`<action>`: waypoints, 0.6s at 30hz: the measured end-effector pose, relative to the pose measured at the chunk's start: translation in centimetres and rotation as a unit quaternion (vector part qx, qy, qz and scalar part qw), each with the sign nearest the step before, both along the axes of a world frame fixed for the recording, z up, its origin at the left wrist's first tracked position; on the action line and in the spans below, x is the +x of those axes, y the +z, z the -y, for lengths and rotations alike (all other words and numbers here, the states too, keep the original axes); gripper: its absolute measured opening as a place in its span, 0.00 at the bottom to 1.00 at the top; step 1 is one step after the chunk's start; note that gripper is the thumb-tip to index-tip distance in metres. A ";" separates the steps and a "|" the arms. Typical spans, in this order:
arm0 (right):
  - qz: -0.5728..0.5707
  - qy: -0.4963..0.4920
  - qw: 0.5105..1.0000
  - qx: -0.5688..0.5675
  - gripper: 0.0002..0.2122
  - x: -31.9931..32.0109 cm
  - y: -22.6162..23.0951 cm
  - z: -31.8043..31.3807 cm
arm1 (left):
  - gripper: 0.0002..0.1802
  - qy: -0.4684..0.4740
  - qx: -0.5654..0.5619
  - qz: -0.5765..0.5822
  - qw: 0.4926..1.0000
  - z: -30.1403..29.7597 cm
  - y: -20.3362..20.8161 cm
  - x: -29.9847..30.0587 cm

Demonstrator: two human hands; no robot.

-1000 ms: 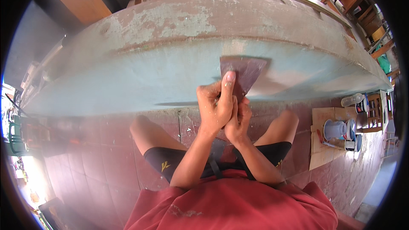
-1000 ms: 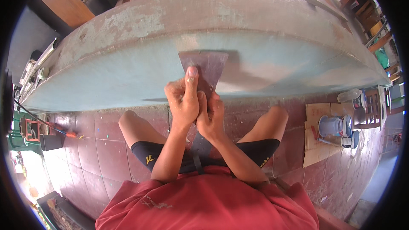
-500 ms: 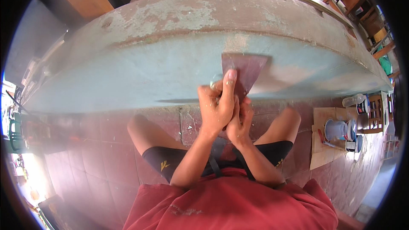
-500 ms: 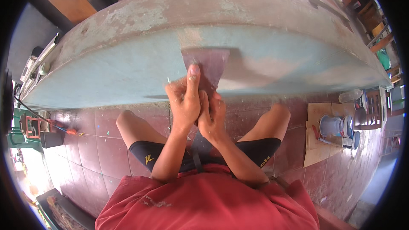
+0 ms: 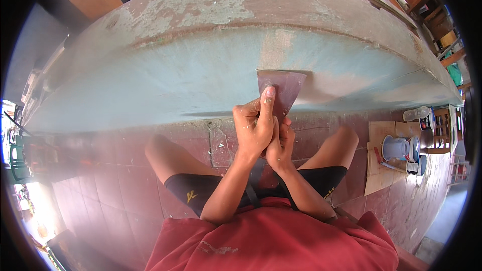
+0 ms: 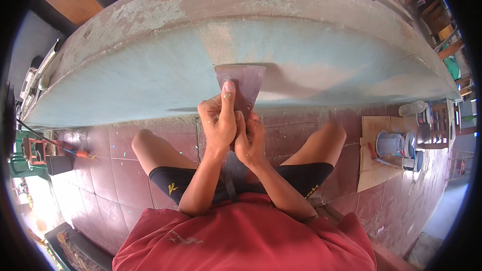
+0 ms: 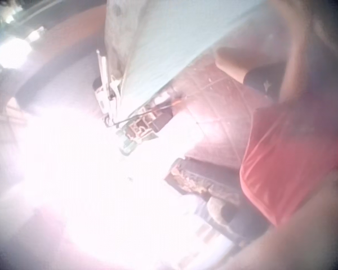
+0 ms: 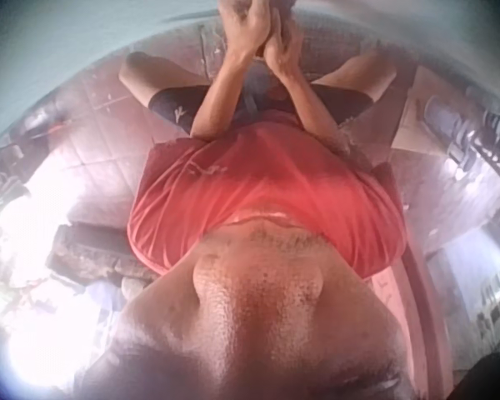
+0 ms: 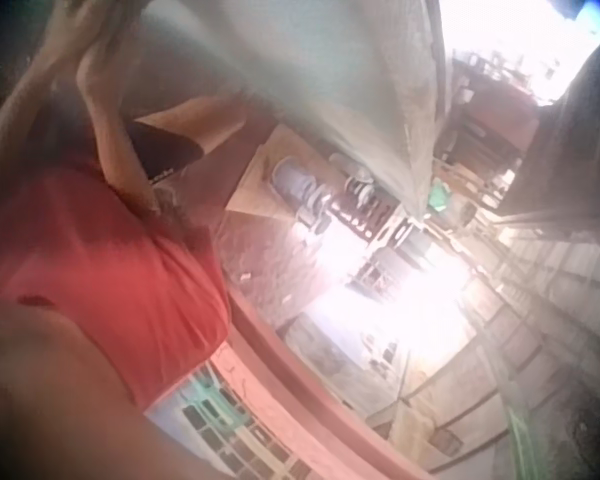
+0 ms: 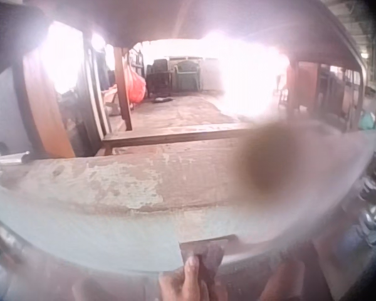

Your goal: The person scrapes the side of a light-blue boat hull with a metal scraper, removing old paint or residue. The person sits on the floor and works along the hull's edge, occasionally adjusting position to reach different sections.

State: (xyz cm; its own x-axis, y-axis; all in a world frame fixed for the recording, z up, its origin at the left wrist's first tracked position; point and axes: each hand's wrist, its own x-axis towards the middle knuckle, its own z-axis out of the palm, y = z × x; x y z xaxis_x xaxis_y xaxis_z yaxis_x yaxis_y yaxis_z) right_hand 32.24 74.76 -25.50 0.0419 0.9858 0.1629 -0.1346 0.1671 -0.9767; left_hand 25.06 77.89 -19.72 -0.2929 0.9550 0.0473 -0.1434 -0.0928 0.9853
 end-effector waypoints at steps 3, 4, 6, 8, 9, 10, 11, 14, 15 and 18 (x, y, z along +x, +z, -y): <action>0.005 -0.011 1.000 0.010 0.11 0.3 -0.9 0.1 | 0.30 -0.009 0.008 -0.028 1.000 -0.2 -0.4 0.0; 0.009 -0.010 1.000 0.011 0.11 0.5 -0.3 0.0 | 0.30 -0.015 0.019 -0.040 0.999 -0.4 -0.3 0.0; 0.026 -0.018 0.998 0.051 0.10 0.7 1.4 -0.4 | 0.30 -0.005 0.042 0.006 0.999 -0.8 1.2 0.2; -0.004 -0.001 1.000 0.029 0.09 0.9 3.0 -0.9 | 0.30 0.002 0.051 0.043 0.998 -0.7 1.7 0.5; -0.019 0.007 1.000 0.019 0.08 1.2 3.4 -1.0 | 0.30 0.005 0.049 0.056 0.997 -0.6 1.8 0.7; 0.072 -0.042 0.993 0.087 0.08 1.6 2.9 -0.9 | 0.30 0.007 0.047 0.069 0.996 -0.5 1.8 1.0; 0.091 -0.036 0.992 0.080 0.08 2.0 3.0 -0.7 | 0.30 0.013 0.043 0.065 0.997 -0.4 1.4 1.4; 0.148 -0.017 0.987 0.056 0.07 3.0 3.4 -0.6 | 0.29 0.027 0.032 0.050 0.998 -0.1 0.6 2.2; 0.166 -0.010 0.985 0.045 0.07 3.1 3.9 -0.9 | 0.29 0.029 0.042 0.068 0.996 -0.3 1.0 2.0; 0.203 -0.019 0.974 0.096 0.07 3.3 4.1 -1.3 | 0.29 0.032 0.058 0.104 0.992 -1.1 1.2 1.7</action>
State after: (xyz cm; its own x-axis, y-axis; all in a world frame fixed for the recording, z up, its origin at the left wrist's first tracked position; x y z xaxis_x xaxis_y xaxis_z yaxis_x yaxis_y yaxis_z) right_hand 35.49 76.09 -21.35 -0.0291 0.9343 0.3553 0.2650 0.3500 -0.8985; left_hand 26.72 79.02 -18.49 -0.3676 0.9259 0.0877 -0.3321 -0.2188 0.9175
